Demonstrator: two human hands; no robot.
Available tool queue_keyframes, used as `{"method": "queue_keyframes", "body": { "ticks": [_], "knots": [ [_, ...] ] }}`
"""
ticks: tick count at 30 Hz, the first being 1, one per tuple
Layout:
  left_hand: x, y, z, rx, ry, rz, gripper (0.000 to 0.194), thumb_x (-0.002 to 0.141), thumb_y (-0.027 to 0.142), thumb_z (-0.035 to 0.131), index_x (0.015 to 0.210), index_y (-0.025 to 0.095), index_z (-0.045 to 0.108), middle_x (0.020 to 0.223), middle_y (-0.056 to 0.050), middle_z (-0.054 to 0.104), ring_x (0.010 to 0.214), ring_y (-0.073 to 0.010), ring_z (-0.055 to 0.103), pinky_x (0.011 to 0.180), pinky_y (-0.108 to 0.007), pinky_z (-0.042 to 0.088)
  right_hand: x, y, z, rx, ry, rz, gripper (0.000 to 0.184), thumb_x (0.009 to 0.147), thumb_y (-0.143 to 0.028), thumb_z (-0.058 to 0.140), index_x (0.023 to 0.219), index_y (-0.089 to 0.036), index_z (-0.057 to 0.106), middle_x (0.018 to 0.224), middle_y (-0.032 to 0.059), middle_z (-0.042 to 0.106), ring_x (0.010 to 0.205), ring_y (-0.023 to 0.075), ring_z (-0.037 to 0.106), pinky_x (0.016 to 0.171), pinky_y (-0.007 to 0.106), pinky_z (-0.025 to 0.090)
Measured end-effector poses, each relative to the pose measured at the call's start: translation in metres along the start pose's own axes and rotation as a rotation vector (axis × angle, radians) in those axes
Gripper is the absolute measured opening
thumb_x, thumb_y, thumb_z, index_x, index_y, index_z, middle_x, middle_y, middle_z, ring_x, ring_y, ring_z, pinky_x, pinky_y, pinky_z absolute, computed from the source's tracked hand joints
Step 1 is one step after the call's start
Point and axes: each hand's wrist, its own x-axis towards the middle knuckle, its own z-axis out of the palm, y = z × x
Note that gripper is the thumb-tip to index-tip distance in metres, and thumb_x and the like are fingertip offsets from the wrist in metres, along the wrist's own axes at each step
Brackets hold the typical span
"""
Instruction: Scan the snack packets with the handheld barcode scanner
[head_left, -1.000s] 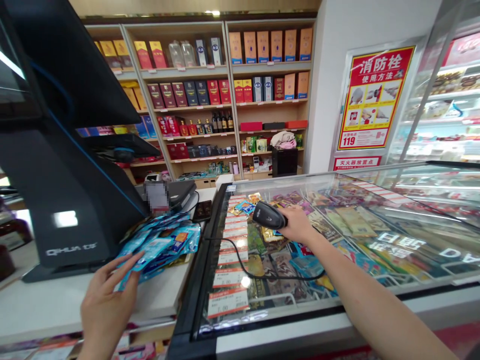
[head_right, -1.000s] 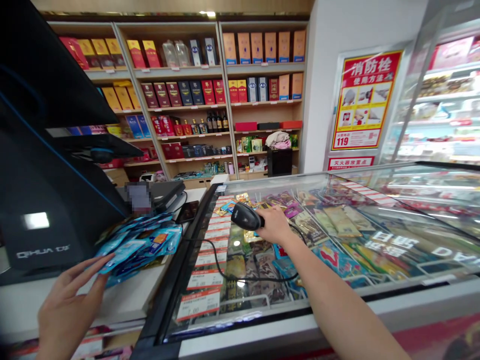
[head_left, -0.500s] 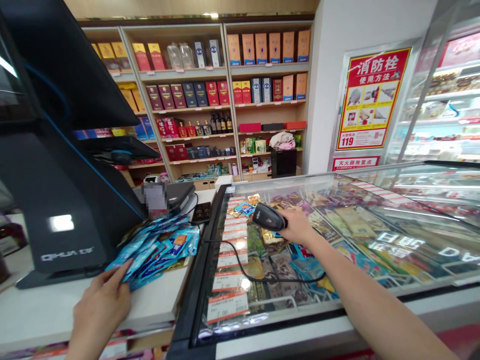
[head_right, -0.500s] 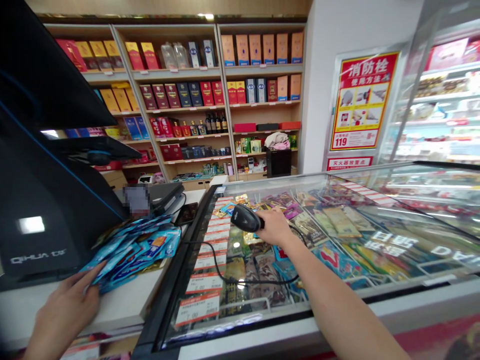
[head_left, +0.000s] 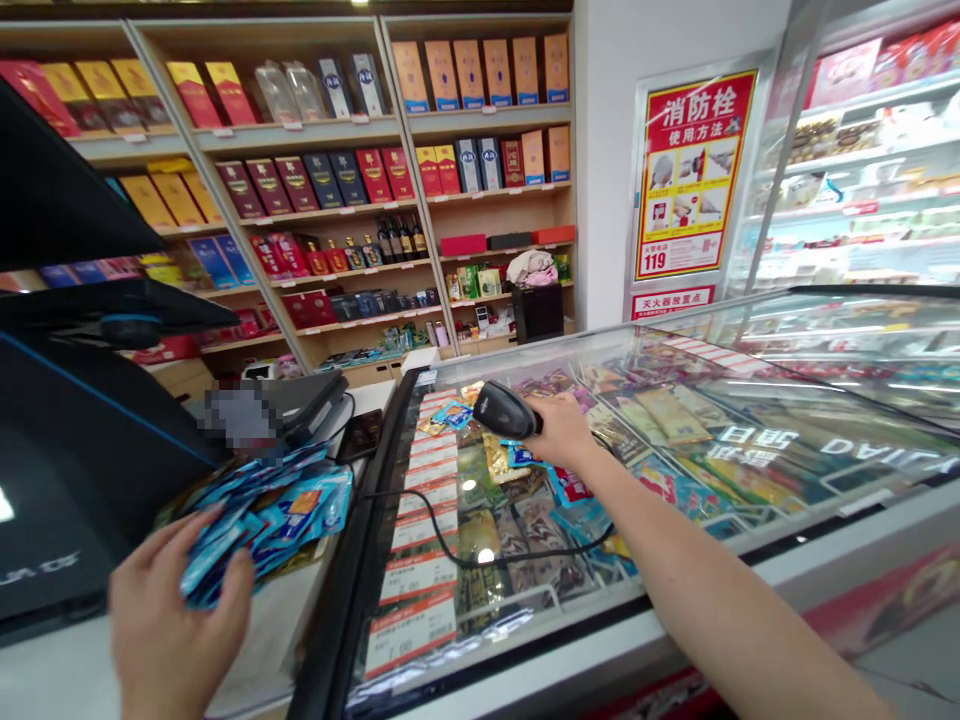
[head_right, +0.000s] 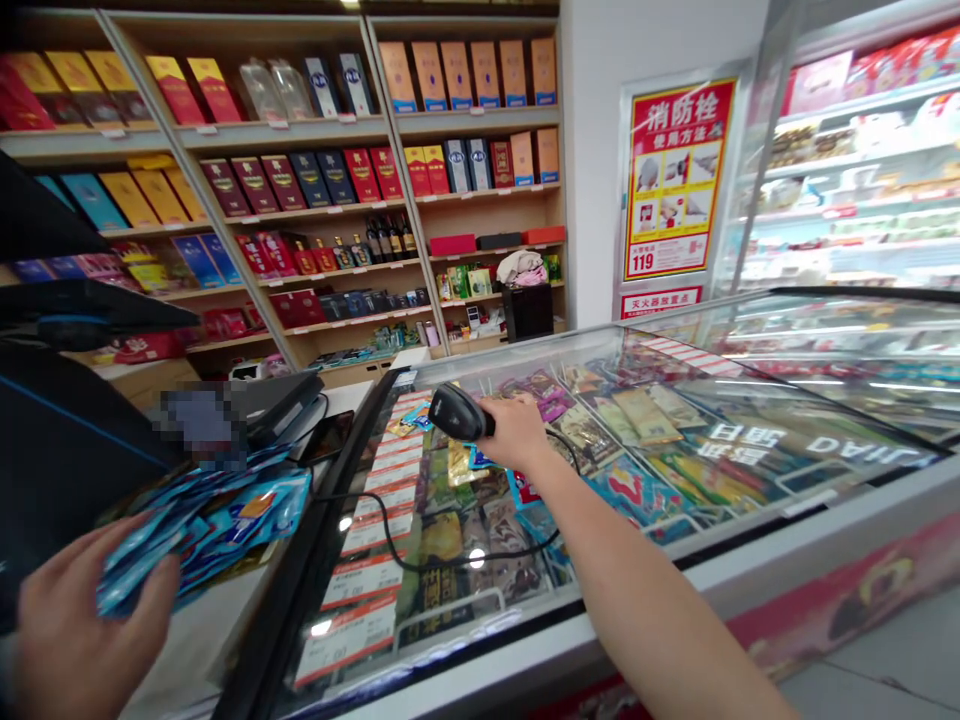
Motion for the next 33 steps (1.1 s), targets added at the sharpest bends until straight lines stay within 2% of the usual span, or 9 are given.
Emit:
{"method": "queue_keyframes", "body": {
  "ticks": [2, 4, 7, 9, 12, 15, 21, 27, 33],
  "knots": [
    [0.014, 0.043, 0.027, -0.073, -0.058, 0.09, 0.041, 0.081, 0.044, 0.053, 0.117, 0.026, 0.061, 0.117, -0.01, 0.059, 0.115, -0.0314, 0.055, 0.106, -0.05, 0.041, 0.001, 0.003, 0.0, -0.002, 0.022, 0.032, 0.02, 0.074, -0.033, 0.066, 0.091, -0.023, 0.068, 0.09, 0.0052, 0.075, 0.087, 0.0234, 0.065, 0.076, 0.031, 0.031],
    [0.023, 0.086, 0.061, -0.189, -0.25, 0.128, 0.039, 0.083, 0.044, 0.052, 0.114, 0.023, 0.063, 0.114, -0.01, 0.062, 0.11, -0.0275, 0.06, 0.1, -0.045, 0.047, 0.002, 0.005, -0.001, -0.004, 0.037, 0.054, 0.02, 0.074, -0.033, 0.066, 0.09, -0.022, 0.068, 0.092, 0.0051, 0.075, 0.087, 0.0237, 0.065, 0.077, 0.032, 0.031],
    [0.02, 0.141, 0.111, -0.324, -0.526, 0.185, 0.045, 0.084, 0.041, 0.053, 0.122, 0.02, 0.062, 0.125, -0.013, 0.061, 0.116, -0.0256, 0.059, 0.101, -0.043, 0.047, 0.003, 0.007, -0.001, -0.007, 0.048, 0.072, 0.019, 0.074, -0.033, 0.065, 0.09, -0.022, 0.067, 0.092, 0.0052, 0.075, 0.09, 0.0241, 0.065, 0.079, 0.033, 0.032],
    [0.01, 0.169, 0.135, -0.351, -0.66, 0.255, 0.054, 0.082, 0.042, 0.057, 0.132, 0.019, 0.056, 0.138, -0.015, 0.054, 0.128, -0.0276, 0.052, 0.107, -0.045, 0.043, 0.003, 0.008, -0.001, -0.016, 0.044, 0.077, 0.019, 0.075, -0.033, 0.065, 0.091, -0.022, 0.067, 0.092, 0.0057, 0.075, 0.091, 0.0245, 0.065, 0.08, 0.033, 0.033],
    [-0.005, 0.192, 0.153, -0.301, -0.827, 0.323, 0.074, 0.077, 0.046, 0.065, 0.143, 0.02, 0.046, 0.151, -0.017, 0.042, 0.138, -0.0327, 0.041, 0.112, -0.051, 0.035, 0.003, 0.008, 0.0, -0.02, 0.025, 0.065, 0.022, 0.075, -0.034, 0.065, 0.094, -0.023, 0.067, 0.091, 0.0057, 0.075, 0.092, 0.0245, 0.066, 0.081, 0.034, 0.033],
    [-0.013, 0.196, 0.156, -0.224, -0.928, 0.333, 0.07, 0.079, 0.043, 0.063, 0.143, 0.02, 0.046, 0.152, -0.017, 0.042, 0.139, -0.0338, 0.04, 0.111, -0.052, 0.035, 0.003, 0.007, 0.002, -0.003, 0.017, 0.051, 0.022, 0.076, -0.034, 0.066, 0.095, -0.024, 0.067, 0.091, 0.0041, 0.075, 0.092, 0.0233, 0.066, 0.082, 0.034, 0.033],
    [-0.007, 0.187, 0.15, -0.177, -0.918, 0.356, 0.049, 0.083, 0.023, 0.053, 0.132, 0.017, 0.055, 0.143, -0.016, 0.053, 0.129, -0.0271, 0.053, 0.108, -0.041, 0.041, 0.003, 0.005, 0.004, 0.009, 0.029, 0.037, 0.02, 0.075, -0.033, 0.066, 0.093, -0.024, 0.067, 0.088, 0.0038, 0.075, 0.089, 0.0234, 0.066, 0.08, 0.033, 0.032],
    [0.006, 0.181, 0.137, -0.01, -0.965, 0.312, 0.033, 0.074, 0.01, 0.052, 0.102, 0.02, 0.066, 0.104, -0.011, 0.073, 0.095, -0.0252, 0.069, 0.084, -0.035, 0.051, 0.001, 0.003, 0.001, -0.012, 0.012, 0.064, 0.023, 0.075, -0.034, 0.066, 0.095, -0.024, 0.068, 0.09, 0.0052, 0.075, 0.089, 0.0245, 0.066, 0.08, 0.033, 0.032],
    [0.022, 0.151, 0.134, -0.184, -0.891, 0.22, 0.029, 0.072, 0.009, 0.051, 0.08, 0.026, 0.073, 0.088, -0.002, 0.076, 0.083, -0.0204, 0.071, 0.076, -0.029, 0.051, 0.001, 0.006, 0.002, -0.028, 0.006, 0.06, 0.025, 0.076, -0.035, 0.066, 0.098, -0.024, 0.069, 0.093, 0.0058, 0.075, 0.092, 0.025, 0.066, 0.079, 0.033, 0.033]
  ]
}}
